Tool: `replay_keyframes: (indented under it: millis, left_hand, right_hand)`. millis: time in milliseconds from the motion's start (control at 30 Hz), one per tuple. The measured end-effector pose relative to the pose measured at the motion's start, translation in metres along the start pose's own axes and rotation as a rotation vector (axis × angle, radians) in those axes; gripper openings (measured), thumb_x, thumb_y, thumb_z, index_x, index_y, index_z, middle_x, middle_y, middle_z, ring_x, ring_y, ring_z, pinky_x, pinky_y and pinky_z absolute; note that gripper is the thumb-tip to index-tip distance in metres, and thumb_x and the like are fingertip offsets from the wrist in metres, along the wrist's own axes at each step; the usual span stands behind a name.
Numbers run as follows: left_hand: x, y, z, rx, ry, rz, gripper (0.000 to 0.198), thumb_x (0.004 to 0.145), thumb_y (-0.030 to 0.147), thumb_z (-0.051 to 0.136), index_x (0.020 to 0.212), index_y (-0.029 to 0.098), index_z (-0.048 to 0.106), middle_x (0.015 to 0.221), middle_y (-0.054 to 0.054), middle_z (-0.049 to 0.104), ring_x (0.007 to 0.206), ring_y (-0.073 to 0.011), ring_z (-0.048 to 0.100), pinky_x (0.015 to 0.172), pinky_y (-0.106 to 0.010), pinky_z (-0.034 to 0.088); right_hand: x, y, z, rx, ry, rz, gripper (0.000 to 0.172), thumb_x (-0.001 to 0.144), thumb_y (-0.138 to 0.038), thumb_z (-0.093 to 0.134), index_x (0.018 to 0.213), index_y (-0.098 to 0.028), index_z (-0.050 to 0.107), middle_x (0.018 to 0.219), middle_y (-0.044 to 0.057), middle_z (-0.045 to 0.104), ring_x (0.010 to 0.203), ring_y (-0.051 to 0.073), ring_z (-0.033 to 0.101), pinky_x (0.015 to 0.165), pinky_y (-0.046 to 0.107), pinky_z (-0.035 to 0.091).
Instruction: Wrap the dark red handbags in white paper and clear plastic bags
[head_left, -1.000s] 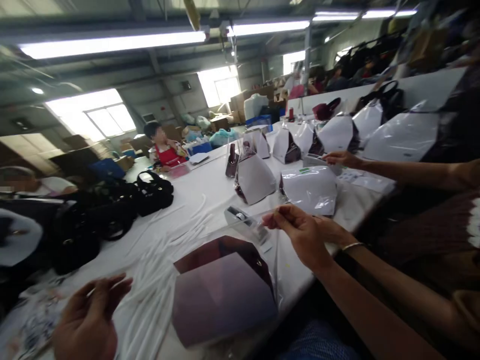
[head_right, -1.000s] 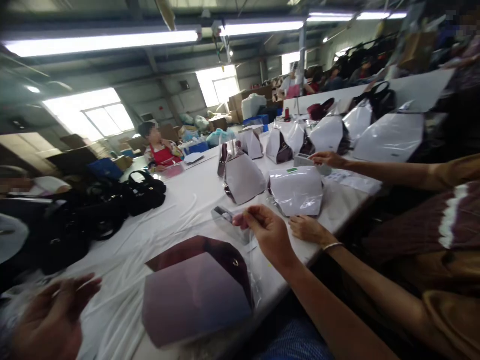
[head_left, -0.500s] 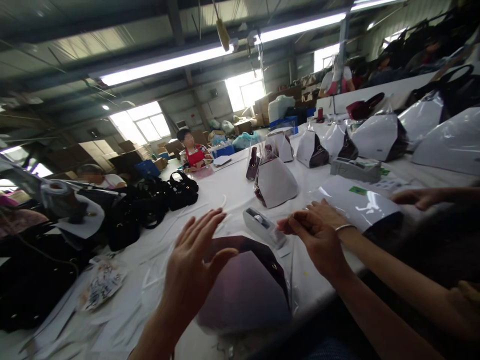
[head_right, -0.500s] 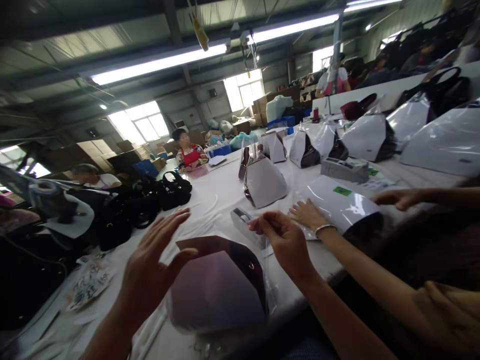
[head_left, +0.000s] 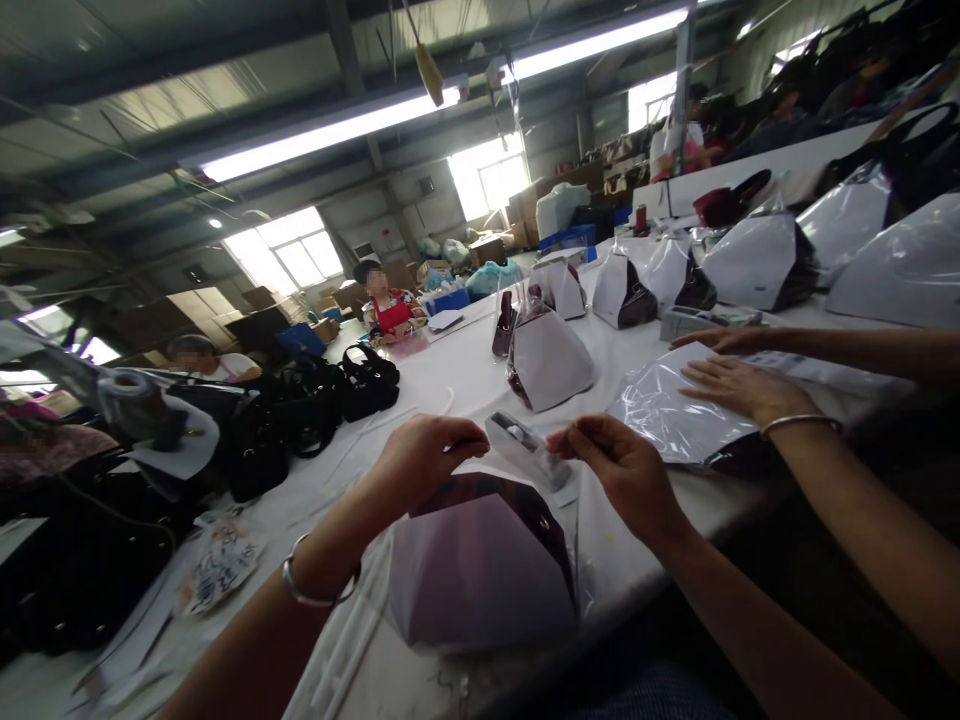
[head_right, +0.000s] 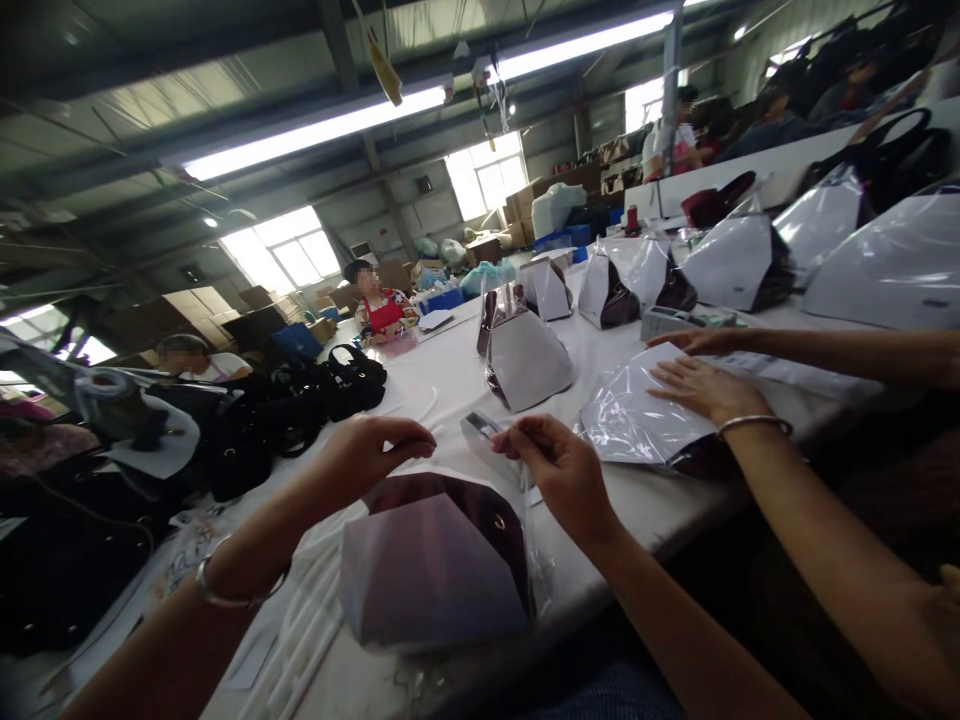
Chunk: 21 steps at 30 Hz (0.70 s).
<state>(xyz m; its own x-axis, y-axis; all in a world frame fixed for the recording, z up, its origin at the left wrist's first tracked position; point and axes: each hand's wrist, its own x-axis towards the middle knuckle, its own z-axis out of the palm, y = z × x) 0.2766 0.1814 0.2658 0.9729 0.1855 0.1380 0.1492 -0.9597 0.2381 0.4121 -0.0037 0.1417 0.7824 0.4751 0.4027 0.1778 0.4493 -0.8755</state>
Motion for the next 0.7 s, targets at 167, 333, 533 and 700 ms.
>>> replay_keyframes:
  millis: [167, 333, 533, 700]
  left_hand:
    - [-0.001, -0.001, 0.004, 0.014, 0.055, -0.001, 0.015, 0.089, 0.035, 0.066, 0.090, 0.026, 0.079, 0.081, 0.001, 0.077, 0.070, -0.0150, 0.066, 0.066, -0.023, 0.042]
    - [-0.005, -0.001, 0.007, 0.005, 0.110, 0.008, 0.016, 0.089, 0.038, 0.066, 0.090, 0.027, 0.078, 0.084, 0.002, 0.078, 0.069, -0.0149, 0.066, 0.064, -0.023, 0.042]
    - [-0.005, -0.007, 0.010, -0.040, 0.131, 0.029, 0.017, 0.088, 0.040, 0.067, 0.090, 0.027, 0.079, 0.085, 0.001, 0.078, 0.074, -0.0176, 0.070, 0.068, -0.024, 0.046]
    - [-0.009, -0.009, 0.013, 0.000, 0.157, 0.057, 0.016, 0.088, 0.039, 0.067, 0.090, 0.027, 0.078, 0.084, 0.001, 0.078, 0.073, -0.0175, 0.071, 0.067, -0.024, 0.048]
  right_hand:
    - [-0.012, 0.032, -0.021, -0.043, -0.149, 0.028, 0.042, 0.087, -0.043, 0.073, 0.122, -0.023, 0.060, 0.111, 0.008, 0.074, 0.107, 0.023, 0.069, 0.099, 0.041, 0.055]
    - [-0.038, 0.078, -0.038, -0.083, -0.187, 0.114, 0.041, 0.081, -0.042, 0.079, 0.117, -0.024, 0.068, 0.122, 0.008, 0.070, 0.118, 0.026, 0.064, 0.110, 0.046, 0.047]
    - [-0.050, 0.089, -0.037, -0.114, -0.077, 0.071, 0.022, 0.080, -0.043, 0.078, 0.087, -0.022, 0.075, 0.105, 0.007, 0.075, 0.103, 0.025, 0.069, 0.100, 0.042, 0.054]
    - [-0.052, 0.089, -0.032, -0.095, 0.009, 0.125, 0.028, 0.084, -0.048, 0.073, 0.089, -0.020, 0.070, 0.107, 0.009, 0.074, 0.101, 0.025, 0.069, 0.095, 0.040, 0.054]
